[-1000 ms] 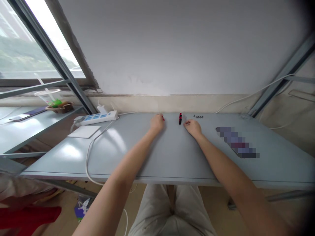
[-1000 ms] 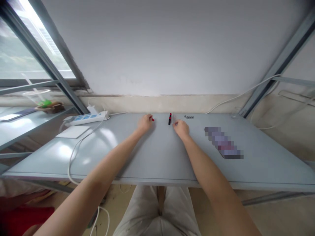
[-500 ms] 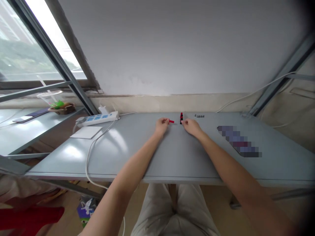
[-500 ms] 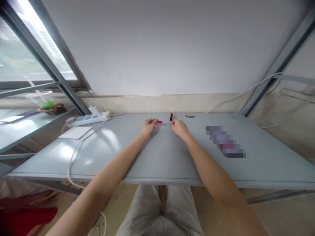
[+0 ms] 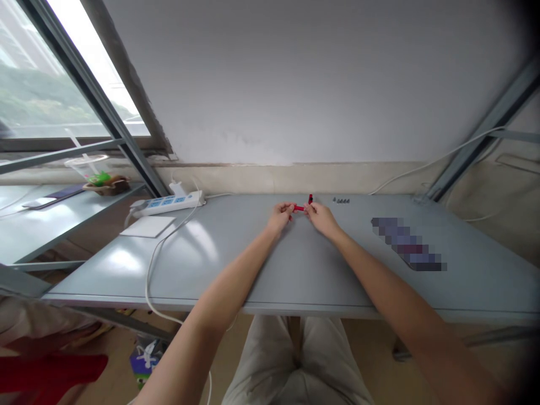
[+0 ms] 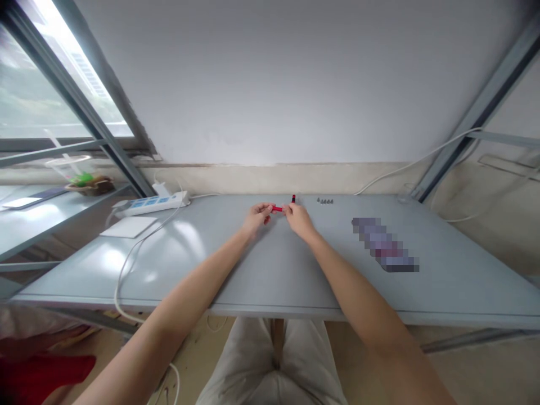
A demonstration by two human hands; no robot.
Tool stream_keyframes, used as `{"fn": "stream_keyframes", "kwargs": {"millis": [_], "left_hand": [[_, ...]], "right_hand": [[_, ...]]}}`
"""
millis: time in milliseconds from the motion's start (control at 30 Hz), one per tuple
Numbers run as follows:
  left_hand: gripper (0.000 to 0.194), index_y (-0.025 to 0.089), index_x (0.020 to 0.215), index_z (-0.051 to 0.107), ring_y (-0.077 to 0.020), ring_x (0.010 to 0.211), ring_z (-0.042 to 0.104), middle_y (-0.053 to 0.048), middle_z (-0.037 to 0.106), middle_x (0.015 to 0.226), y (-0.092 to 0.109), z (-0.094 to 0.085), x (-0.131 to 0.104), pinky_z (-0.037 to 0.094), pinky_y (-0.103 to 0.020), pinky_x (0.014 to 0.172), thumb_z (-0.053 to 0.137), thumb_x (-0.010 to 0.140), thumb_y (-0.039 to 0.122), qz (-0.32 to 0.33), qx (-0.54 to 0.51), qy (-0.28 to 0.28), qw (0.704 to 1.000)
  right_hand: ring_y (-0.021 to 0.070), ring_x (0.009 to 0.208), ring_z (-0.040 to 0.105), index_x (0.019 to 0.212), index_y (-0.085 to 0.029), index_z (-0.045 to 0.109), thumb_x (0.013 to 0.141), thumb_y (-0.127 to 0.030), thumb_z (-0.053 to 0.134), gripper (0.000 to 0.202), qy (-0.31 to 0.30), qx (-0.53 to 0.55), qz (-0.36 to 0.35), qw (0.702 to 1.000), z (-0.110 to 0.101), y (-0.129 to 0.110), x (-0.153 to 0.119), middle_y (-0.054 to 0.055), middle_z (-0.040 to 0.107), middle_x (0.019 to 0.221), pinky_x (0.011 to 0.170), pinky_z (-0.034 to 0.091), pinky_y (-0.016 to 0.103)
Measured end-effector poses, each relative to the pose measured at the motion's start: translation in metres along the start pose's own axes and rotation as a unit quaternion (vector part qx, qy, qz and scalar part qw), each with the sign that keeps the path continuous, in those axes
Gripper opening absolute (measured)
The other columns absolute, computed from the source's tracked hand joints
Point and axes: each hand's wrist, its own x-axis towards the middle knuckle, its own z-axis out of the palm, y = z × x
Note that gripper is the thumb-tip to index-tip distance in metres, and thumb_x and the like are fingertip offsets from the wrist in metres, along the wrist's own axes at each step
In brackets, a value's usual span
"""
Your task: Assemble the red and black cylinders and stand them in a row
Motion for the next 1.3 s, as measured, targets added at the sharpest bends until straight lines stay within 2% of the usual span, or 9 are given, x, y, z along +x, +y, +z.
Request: {"fn": "stream_keyframes", "kwargs": {"millis": [100,300,433,600,800,933,1067,1167,1300], "left_hand": [[0.018,0.012,0.092,0.061,-0.0042,0.048,0.041,-0.007,0.065,0.081,-0.003,-0.004,0.004,0.032,-0.020,0.047,0.048,0.084,0.022,-0.013,0.001,0.031,0.999],[0.020,0.014,0.084,0.058,-0.0052,0.050,0.045,-0.006,0.063,0.081,-0.008,-0.008,0.009,0.034,-0.021,0.050,0.047,0.087,0.030,-0.054,0.027,0.054,0.997],[0.023,0.015,0.086,0.056,-0.0048,0.050,0.048,-0.007,0.065,0.088,-0.008,-0.007,0.008,0.036,-0.021,0.050,0.047,0.087,0.036,-0.055,-0.001,0.020,0.998],[0.014,0.014,0.084,0.057,-0.0041,0.052,0.049,-0.007,0.065,0.088,-0.009,-0.008,0.006,0.035,-0.019,0.049,0.060,0.078,0.026,-0.028,-0.005,-0.047,0.998],[0.015,0.013,0.083,0.058,-0.0048,0.054,0.049,-0.007,0.064,0.086,-0.009,-0.008,0.008,0.036,-0.018,0.050,0.059,0.078,0.027,-0.011,0.012,-0.049,0.999],[0.012,0.013,0.080,0.059,-0.0071,0.055,0.049,-0.006,0.063,0.077,-0.012,-0.004,0.013,0.040,-0.021,0.055,0.059,0.076,0.025,0.028,0.108,-0.001,0.994],[0.008,0.017,0.069,0.058,-0.0124,0.063,0.051,-0.004,0.061,0.068,-0.016,0.007,0.017,0.043,-0.026,0.066,0.066,0.068,0.020,0.099,0.273,-0.010,0.957],[0.010,0.018,0.065,0.057,-0.0159,0.067,0.054,-0.005,0.061,0.068,-0.015,0.018,0.021,0.043,-0.028,0.069,0.067,0.067,0.021,0.109,0.311,-0.029,0.944],[0.008,0.018,0.068,0.057,-0.0184,0.074,0.056,-0.008,0.063,0.074,-0.011,0.031,0.024,0.043,-0.029,0.073,0.064,0.069,0.021,0.106,0.327,-0.018,0.939]], "right_hand": [[0.0164,0.068,0.055,0.076,-0.018,0.056,0.088,-0.037,0.039,0.028,0.017,-0.046,-0.011,0.999,0.000,0.001,0.000,0.005,0.062,0.072,0.062,0.037,0.026],[0.0162,0.075,0.058,0.088,-0.019,0.057,0.083,-0.027,0.052,0.011,-0.019,-0.081,-0.052,0.995,0.000,0.004,-0.003,0.005,0.065,0.084,0.067,0.039,0.025],[0.0168,0.077,0.058,0.089,-0.019,0.057,0.082,-0.026,0.054,0.011,-0.020,-0.129,-0.051,0.990,-0.001,0.005,-0.003,0.006,0.065,0.085,0.067,0.039,0.025],[0.0170,0.079,0.059,0.091,-0.018,0.058,0.081,-0.025,0.056,0.012,-0.023,-0.149,-0.053,0.987,-0.003,0.006,-0.003,0.006,0.065,0.086,0.068,0.040,0.026],[0.0203,0.086,0.059,0.084,-0.017,0.061,0.077,-0.024,0.059,0.010,-0.038,-0.223,-0.046,0.973,-0.012,0.011,-0.003,0.009,0.065,0.093,0.071,0.041,0.028],[0.0215,0.082,0.060,0.083,-0.017,0.064,0.076,-0.024,0.058,0.011,-0.030,-0.253,0.013,0.967,-0.022,0.020,-0.001,0.010,0.066,0.088,0.068,0.042,0.028],[0.0201,0.077,0.060,0.082,-0.017,0.065,0.075,-0.023,0.057,0.013,-0.028,-0.234,0.059,0.970,-0.026,0.026,0.002,0.009,0.067,0.083,0.065,0.042,0.027],[0.0186,0.075,0.060,0.081,-0.017,0.066,0.074,-0.024,0.058,0.013,-0.028,-0.217,0.065,0.974,-0.024,0.029,0.002,0.008,0.067,0.081,0.064,0.041,0.026],[0.0179,0.077,0.061,0.082,-0.017,0.066,0.076,-0.027,0.059,0.014,-0.017,-0.215,0.066,0.974,-0.021,0.031,0.002,0.008,0.067,0.083,0.065,0.041,0.025]]}}
